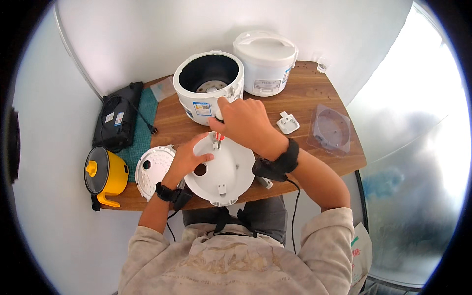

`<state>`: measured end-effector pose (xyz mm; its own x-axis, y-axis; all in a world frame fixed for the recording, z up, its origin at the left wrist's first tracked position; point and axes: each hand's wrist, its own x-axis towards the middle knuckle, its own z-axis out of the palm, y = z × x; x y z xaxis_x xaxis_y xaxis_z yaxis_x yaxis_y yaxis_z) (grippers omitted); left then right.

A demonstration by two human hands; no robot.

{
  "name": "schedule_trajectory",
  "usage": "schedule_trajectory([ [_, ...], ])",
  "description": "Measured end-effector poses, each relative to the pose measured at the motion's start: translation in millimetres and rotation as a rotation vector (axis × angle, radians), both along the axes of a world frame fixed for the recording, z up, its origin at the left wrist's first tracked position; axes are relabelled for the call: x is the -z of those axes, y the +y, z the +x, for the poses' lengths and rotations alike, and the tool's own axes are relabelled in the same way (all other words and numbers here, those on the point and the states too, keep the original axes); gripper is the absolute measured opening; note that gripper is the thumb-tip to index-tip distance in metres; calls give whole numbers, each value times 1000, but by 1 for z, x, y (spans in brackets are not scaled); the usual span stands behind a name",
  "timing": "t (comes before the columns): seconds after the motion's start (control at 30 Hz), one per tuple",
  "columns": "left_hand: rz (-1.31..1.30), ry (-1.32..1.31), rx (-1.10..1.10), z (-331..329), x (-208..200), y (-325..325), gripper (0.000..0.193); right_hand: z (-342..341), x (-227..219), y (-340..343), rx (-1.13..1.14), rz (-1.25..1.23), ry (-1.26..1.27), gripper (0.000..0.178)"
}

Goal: The person assembles a white plastic appliance lid by inserting a small cylindrical component into the center and securing it with screws using a screwdriver. The person then places a perforated lid on top to complete the assembly.

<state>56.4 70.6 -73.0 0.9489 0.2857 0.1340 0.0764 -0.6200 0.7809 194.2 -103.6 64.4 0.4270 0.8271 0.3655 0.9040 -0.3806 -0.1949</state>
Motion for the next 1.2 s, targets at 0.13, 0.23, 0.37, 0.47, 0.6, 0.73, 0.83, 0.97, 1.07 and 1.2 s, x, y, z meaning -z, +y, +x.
schedule_trajectory([
  [0.13, 3, 106, -6, -1, 1, 1, 58, 6, 0, -7, -37, -17, 28, 34],
  [0.23, 25, 183, -39, -3, -12, -5, 49, 16, 7, -9, -256, 46, 93, 33],
  [0.37, 10, 137, -44, -5, -1, -3, 43, 18, 6, -11, -441, 17, 244, 34],
  [0.47, -16, 114, -40, -5, 5, -2, 41, 22, 7, -13, -418, -57, 196, 29],
  [0.6, 26, 119, -62, -5, 5, -2, 39, 24, 0, -10, -445, -80, 167, 27],
  [0.73, 0, 121, -70, -6, -1, -6, 38, 24, 3, -5, -417, -56, 189, 26],
  [0.83, -8, 94, -66, -5, 1, -6, 37, 21, 8, -4, -375, -2, 175, 30],
  [0.97, 37, 127, -65, -4, -1, -7, 36, 15, 14, -7, -282, 95, 172, 30],
  [1.07, 84, 130, -63, -5, -1, -6, 37, 10, 13, -8, -195, 82, 189, 29],
  [1.2, 108, 111, -70, -5, -4, -10, 39, 5, 19, -7, -155, 137, 161, 29],
])
